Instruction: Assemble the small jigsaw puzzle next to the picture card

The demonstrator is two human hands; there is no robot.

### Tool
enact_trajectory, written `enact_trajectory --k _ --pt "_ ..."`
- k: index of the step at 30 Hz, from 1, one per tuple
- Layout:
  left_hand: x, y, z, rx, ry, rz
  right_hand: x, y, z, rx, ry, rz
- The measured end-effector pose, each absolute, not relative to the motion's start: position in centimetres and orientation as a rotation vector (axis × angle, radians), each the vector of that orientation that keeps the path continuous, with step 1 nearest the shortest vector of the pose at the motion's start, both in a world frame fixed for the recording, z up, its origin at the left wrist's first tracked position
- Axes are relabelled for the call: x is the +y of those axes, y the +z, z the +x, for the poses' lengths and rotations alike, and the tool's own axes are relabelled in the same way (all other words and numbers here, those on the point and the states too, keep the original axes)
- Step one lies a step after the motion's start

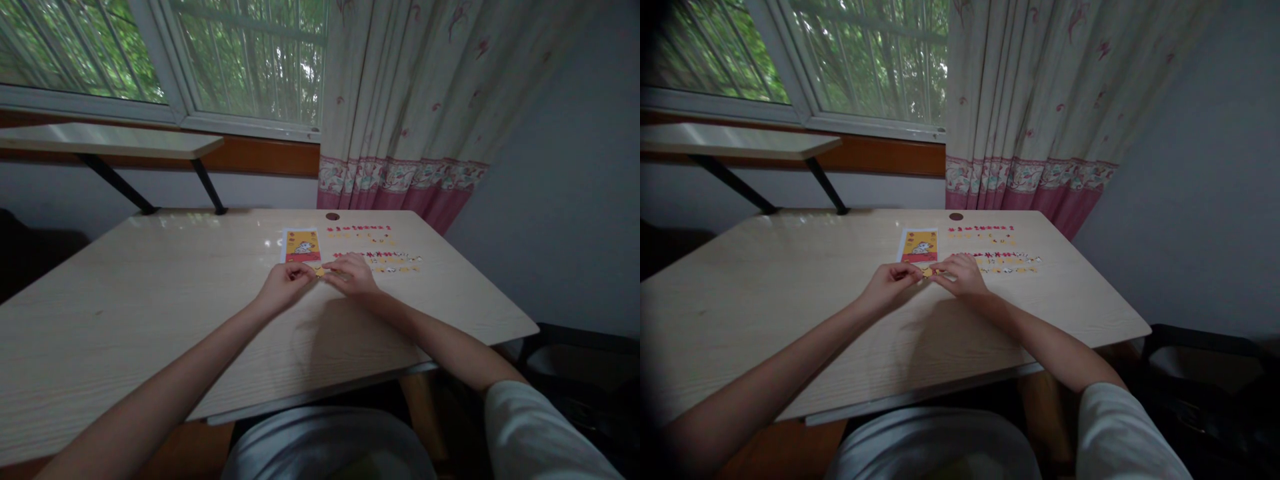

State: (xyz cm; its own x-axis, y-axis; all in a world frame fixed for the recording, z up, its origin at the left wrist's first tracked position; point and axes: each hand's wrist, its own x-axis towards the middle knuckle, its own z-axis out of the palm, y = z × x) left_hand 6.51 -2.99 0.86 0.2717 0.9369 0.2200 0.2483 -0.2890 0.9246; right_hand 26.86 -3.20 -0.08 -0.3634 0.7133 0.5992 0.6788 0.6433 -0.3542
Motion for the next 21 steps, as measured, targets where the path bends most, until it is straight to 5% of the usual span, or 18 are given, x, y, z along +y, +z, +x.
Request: enact_trajectory --k 11,21 --pt "-2.3 1.2 4.8 1.227 1.006 1.956 -3.1 0.1 27.5 -2.200 0.016 -1.125" --pt "1.5 -0.1 -1.3 1.373 0.529 2.662 -2.2 -0.8 27.6 -2.334 0.230 -1.286"
